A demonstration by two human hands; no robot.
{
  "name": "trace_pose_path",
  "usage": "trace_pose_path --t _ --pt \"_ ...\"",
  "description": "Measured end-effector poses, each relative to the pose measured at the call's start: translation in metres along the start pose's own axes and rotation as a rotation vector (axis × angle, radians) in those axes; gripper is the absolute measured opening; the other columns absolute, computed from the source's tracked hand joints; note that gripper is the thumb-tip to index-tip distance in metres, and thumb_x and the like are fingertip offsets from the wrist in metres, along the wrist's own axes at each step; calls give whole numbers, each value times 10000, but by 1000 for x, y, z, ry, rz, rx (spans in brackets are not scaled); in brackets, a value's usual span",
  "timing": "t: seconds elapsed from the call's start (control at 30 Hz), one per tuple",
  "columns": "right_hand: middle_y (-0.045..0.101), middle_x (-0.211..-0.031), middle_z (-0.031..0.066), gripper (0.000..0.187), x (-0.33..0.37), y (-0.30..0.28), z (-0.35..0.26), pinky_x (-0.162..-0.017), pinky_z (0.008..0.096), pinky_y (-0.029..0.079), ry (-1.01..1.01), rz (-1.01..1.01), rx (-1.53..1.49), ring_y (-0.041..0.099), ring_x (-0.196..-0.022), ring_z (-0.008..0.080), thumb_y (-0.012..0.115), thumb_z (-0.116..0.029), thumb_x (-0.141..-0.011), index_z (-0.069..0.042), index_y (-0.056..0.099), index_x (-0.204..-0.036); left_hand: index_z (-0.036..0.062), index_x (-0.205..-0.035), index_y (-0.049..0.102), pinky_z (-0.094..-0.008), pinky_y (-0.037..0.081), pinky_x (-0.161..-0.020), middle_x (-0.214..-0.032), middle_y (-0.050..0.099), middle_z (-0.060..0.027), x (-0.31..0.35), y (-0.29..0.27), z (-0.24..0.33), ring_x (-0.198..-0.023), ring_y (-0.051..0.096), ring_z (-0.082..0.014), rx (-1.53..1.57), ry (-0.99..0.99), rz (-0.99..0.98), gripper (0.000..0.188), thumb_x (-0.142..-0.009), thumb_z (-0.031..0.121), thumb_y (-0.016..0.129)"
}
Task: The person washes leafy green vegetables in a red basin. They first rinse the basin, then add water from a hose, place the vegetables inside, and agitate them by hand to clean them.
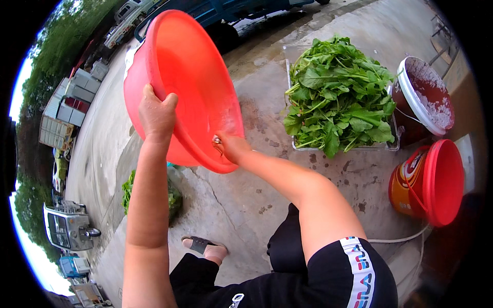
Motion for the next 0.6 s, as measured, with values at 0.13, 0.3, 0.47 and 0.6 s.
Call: trace_pose_path --t 0.13,0.3,0.47,0.6 --pt "660 -981 93 242 -29 -18 -27 -678 449 485 -144 103 11 637 -847 324 537 -297 -916 -164 504 -1116 -4 -873 462 -500 475 -687 -764 601 -263 -9 1 -3 -750 587 -462 -101 91 59 262 -719 156 601" --pt "653 -1000 6 215 -65 -40 -66 -651 402 504 -335 328 -124 645 -826 263 553 -231 -899 -170 499 -1099 1 -888 449 -503 467 -647 -715 585 -243 -2 -3 -13 -707 578 -458 -111 150 46 279 -707 145 605" --pt "651 -980 0 251 -99 -67 -96 -620 405 512 -491 497 -101 647 -818 254 573 -240 -888 -185 487 -1117 8 -899 440 -488 476 -630 -699 587 -223 3 -5 -6 -684 586 -437 -102 161 35 307 -692 139 626" --pt "651 -969 15 252 -118 -91 -116 -628 411 509 -470 549 -45 646 -824 268 582 -252 -884 -181 492 -1108 18 -907 443 -482 484 -631 -694 587 -219 4 -5 -10 -686 594 -427 -114 169 31 313 -689 137 633"
Point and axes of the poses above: each hand's wrist, its own x-axis away from the middle knuckle, its own y-axis out of the palm, z = x × y, the point moved 1 cm from there along -x, towards the middle knuckle
